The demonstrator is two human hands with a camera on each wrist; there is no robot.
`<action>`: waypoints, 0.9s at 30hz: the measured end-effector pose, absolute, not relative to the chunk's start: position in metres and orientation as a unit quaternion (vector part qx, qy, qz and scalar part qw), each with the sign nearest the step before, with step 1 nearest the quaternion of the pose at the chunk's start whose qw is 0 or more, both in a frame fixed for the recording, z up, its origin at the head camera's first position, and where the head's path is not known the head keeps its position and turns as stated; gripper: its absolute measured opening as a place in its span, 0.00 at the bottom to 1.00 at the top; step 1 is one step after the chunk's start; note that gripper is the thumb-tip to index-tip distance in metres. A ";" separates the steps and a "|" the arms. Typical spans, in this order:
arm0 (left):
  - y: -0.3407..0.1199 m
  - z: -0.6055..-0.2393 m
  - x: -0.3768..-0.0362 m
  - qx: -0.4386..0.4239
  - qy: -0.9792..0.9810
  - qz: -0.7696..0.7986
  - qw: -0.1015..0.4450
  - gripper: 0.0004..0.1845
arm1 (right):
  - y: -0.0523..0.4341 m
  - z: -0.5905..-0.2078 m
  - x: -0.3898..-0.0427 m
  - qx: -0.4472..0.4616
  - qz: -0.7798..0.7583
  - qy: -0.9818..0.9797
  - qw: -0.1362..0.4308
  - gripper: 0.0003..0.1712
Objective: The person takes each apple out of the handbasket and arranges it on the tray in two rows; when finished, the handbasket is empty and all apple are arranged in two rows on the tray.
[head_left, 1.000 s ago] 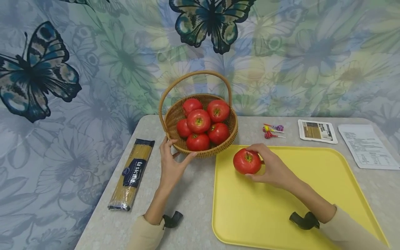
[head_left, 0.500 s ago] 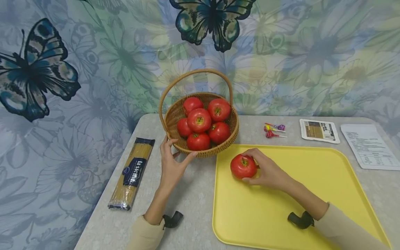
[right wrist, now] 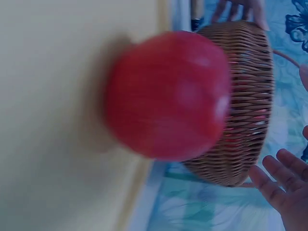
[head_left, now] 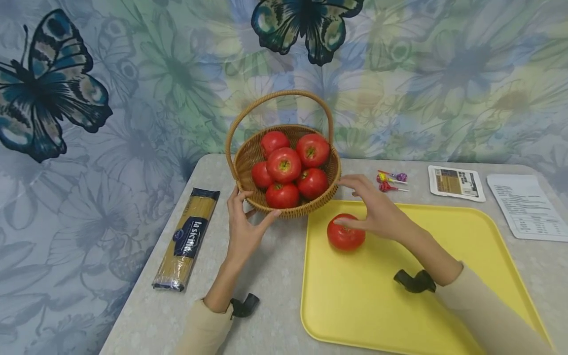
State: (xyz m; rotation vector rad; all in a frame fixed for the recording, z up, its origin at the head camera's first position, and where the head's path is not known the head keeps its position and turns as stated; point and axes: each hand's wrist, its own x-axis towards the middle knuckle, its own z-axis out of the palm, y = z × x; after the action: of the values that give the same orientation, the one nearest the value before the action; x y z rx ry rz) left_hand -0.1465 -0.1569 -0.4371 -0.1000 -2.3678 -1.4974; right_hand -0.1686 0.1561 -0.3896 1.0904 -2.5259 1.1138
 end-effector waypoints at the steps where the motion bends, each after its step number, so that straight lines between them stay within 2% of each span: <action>1: -0.157 -0.437 -0.147 -0.034 -0.833 -0.527 0.168 0.40 | 0.150 -0.382 -0.175 0.375 0.374 -0.843 0.092 0.45; 5: -0.159 -0.437 -0.148 -0.032 -0.832 -0.529 0.165 0.40 | 0.122 -0.359 -0.209 0.412 0.373 -0.825 0.099 0.44; 13: -0.160 -0.436 -0.149 -0.037 -0.831 -0.529 0.169 0.39 | 0.081 -0.341 -0.269 0.422 0.318 -0.847 0.054 0.46; 18: -0.159 -0.436 -0.149 -0.038 -0.831 -0.529 0.168 0.38 | 0.066 -0.349 -0.284 0.401 0.272 -0.874 0.029 0.48; 27: -0.158 -0.437 -0.149 -0.044 -0.833 -0.524 0.172 0.38 | 0.050 -0.362 -0.288 0.372 0.225 -0.900 0.021 0.46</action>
State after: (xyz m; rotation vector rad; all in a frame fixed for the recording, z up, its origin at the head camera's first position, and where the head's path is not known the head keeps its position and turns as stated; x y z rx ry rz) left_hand -0.1489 -0.1580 -0.4370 -0.1237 -2.3648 -1.4872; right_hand -0.2881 0.0502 -0.3618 1.1518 -2.7907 0.6982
